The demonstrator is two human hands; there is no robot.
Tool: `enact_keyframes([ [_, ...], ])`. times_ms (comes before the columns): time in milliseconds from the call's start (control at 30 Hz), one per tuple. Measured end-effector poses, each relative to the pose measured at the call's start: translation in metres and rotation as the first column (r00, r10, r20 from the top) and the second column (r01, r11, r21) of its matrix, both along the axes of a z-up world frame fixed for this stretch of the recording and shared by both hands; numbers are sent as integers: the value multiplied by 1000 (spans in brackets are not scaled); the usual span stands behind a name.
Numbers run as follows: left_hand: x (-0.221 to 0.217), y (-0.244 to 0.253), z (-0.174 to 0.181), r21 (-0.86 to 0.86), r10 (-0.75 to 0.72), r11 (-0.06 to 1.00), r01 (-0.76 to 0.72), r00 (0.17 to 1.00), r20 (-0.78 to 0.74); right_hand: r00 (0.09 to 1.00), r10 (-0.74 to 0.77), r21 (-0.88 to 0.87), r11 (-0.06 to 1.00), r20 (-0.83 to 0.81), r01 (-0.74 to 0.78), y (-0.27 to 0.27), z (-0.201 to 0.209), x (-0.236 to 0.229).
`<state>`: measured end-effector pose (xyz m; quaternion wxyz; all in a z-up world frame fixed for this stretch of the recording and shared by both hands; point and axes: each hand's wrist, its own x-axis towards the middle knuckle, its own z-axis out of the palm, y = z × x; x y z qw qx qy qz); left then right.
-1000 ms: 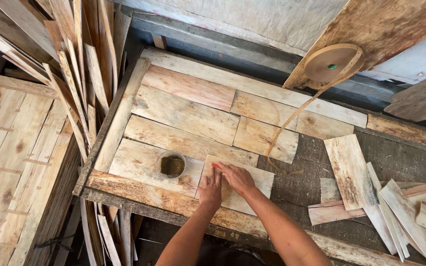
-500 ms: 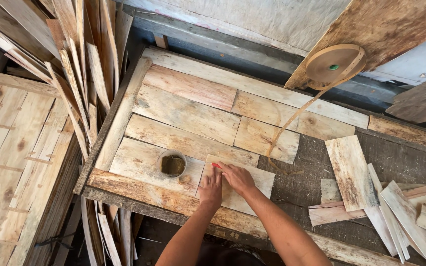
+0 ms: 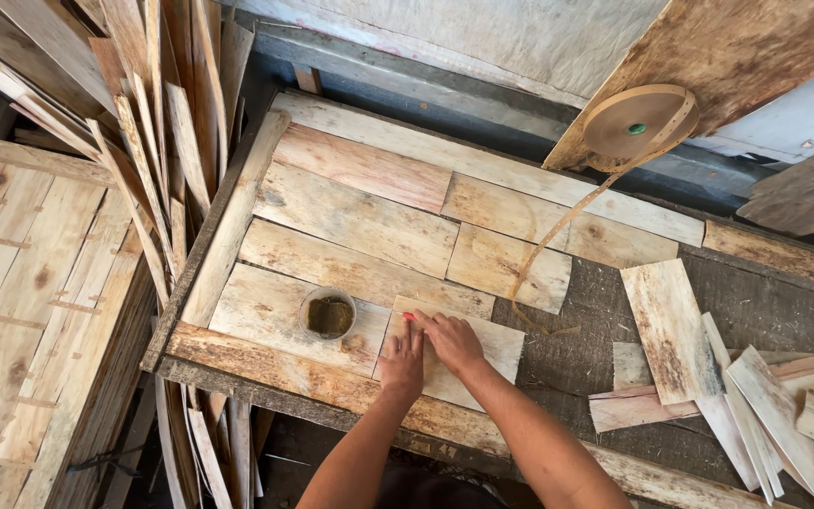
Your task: The recorder is sorting and organizing thin sheets of wood veneer on a workbench, using a utility knife to score or cut a piece.
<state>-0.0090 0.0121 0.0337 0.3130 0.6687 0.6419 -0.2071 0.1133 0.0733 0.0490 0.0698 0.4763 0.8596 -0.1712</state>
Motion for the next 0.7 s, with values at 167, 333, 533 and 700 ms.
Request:
enact_keyframes([
  [167, 1, 2, -4, -12, -10, 1000, 10, 1000, -11, 999, 6, -25, 1000, 53, -5, 2, 3, -2],
  [333, 1, 1, 1, -29, 2, 1000, -2, 1000, -22, 998, 3, -38, 999, 64, -1, 1, 6, -5],
  [533, 2, -1, -1, -12, 0, 1000, 0, 1000, -23, 996, 17, -24, 1000, 89, -15, 1, 6, 2],
  [700, 3, -2, -8, 7, 17, 1000, -17, 1000, -5, 999, 12, -15, 1000, 40, -12, 0, 7, 4],
])
